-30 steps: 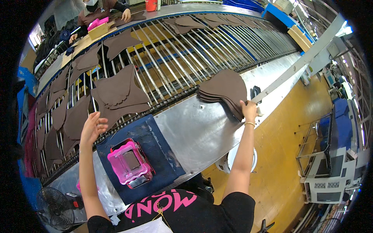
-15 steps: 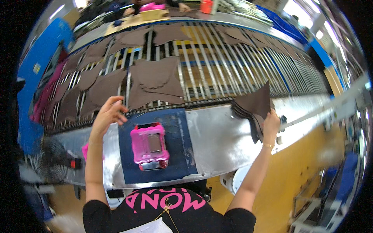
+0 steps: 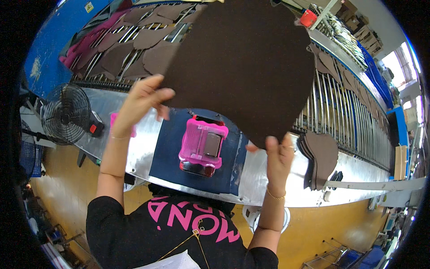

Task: The person repeatedly picks up brown fabric pieces from a conveyor belt and stacks them on a nearby table. The person handles the pieces one at a time, aligning them into a growing pile.

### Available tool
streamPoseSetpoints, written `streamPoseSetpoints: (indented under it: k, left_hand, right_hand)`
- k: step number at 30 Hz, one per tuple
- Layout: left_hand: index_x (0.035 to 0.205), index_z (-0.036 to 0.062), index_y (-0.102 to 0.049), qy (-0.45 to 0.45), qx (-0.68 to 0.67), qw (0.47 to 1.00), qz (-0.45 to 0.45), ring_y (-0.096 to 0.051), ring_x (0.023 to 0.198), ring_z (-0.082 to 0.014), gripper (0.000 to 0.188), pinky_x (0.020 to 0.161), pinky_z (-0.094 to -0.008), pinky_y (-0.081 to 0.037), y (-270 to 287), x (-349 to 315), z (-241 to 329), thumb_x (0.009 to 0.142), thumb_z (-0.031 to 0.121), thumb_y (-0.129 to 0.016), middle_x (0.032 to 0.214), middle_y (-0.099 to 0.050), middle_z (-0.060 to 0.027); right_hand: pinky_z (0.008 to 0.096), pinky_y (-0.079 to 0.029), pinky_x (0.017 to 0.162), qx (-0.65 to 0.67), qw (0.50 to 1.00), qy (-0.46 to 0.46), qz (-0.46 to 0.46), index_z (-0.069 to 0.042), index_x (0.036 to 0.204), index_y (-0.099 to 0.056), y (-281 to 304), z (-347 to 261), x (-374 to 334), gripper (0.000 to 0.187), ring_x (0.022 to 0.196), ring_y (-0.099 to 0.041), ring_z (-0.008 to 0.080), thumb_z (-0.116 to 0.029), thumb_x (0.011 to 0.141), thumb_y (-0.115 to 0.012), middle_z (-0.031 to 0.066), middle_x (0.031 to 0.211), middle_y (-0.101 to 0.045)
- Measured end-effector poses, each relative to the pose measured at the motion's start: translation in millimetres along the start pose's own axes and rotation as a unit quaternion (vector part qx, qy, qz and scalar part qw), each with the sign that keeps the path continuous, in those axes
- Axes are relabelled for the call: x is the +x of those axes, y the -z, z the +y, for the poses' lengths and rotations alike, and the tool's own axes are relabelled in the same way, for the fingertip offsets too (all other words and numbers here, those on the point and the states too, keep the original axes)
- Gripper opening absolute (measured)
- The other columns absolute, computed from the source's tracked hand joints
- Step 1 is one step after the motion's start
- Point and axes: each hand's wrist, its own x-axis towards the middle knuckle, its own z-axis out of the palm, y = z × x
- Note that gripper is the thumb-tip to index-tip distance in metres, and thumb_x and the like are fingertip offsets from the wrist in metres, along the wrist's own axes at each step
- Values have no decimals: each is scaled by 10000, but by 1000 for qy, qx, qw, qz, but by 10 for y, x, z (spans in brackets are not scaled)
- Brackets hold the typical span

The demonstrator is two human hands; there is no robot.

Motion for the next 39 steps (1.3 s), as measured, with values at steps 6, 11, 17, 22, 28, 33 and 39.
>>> streamPoseSetpoints:
  k: [6, 11, 17, 22, 28, 33, 39]
  left_hand:
    - [980, -3, -613, -106, 119, 972, 174, -607, 546, -83, 128, 433, -180, -431, 492, -544, 239, 888, 86, -622, 721, -600, -14]
    - [958, -6, -616, -83, 143, 962, 219, -609, 562, -82, 103, 492, -179, -438, 525, -760, 193, 878, 57, -624, 760, -627, -22]
    - [931, -17, -605, 5, 203, 972, 119, -599, 545, -80, 72, 452, -194, -445, 358, -707, -94, 873, 25, -607, 721, -587, -18]
    - [909, -18, -636, 2, 269, 963, -6, -614, 526, -157, 93, 452, -255, -464, -21, -416, -300, 841, 45, -627, 742, -574, -85]
    - [881, 80, -679, -245, 375, 890, -87, -614, 667, -226, 109, 554, -318, -501, -502, -80, -470, 774, 62, -677, 781, -567, -54]
    - [885, 109, -658, -197, 448, 838, -243, -596, 674, -256, 154, 564, -367, -486, -1044, 173, -366, 757, 179, -705, 938, -487, -77]
    - [1165, 67, -532, -314, 226, 907, -166, -599, 799, -316, 497, 698, -390, -490, -1297, 606, -23, 756, 255, -742, 1069, -495, -110]
  right_hand:
    - [317, -468, 786, -320, 934, 124, -95, -15, 873, -696, -467, 324, 27, 153, 824, -640, 256, -45, 733, -751, 110, 871, -691]
    - [372, -418, 812, -348, 918, 118, -152, -35, 814, -700, -499, 482, -39, 107, 789, -624, 248, -34, 715, -742, 86, 853, -686]
    - [339, -347, 799, -445, 855, 221, -150, -81, 888, -661, -141, 407, -142, 231, 756, -623, 164, -20, 670, -705, 21, 794, -671]
    - [336, -346, 810, -488, 850, 144, -134, -90, 897, -676, 355, 429, -427, 205, 752, -619, 161, -64, 694, -659, 34, 798, -676]
    - [260, -430, 738, -416, 906, 69, -21, -6, 955, -640, 1188, 429, -962, 204, 816, -524, 149, 45, 767, -700, 39, 852, -587]
    - [291, -443, 781, -309, 914, 87, 249, 17, 944, -647, 1556, -268, -1099, 219, 831, -561, 165, -192, 884, -627, 58, 865, -619]
    - [334, -407, 755, -645, 731, 158, 153, 7, 867, -629, 1354, -1404, -613, 127, 694, -492, 188, -120, 870, -627, 70, 753, -558]
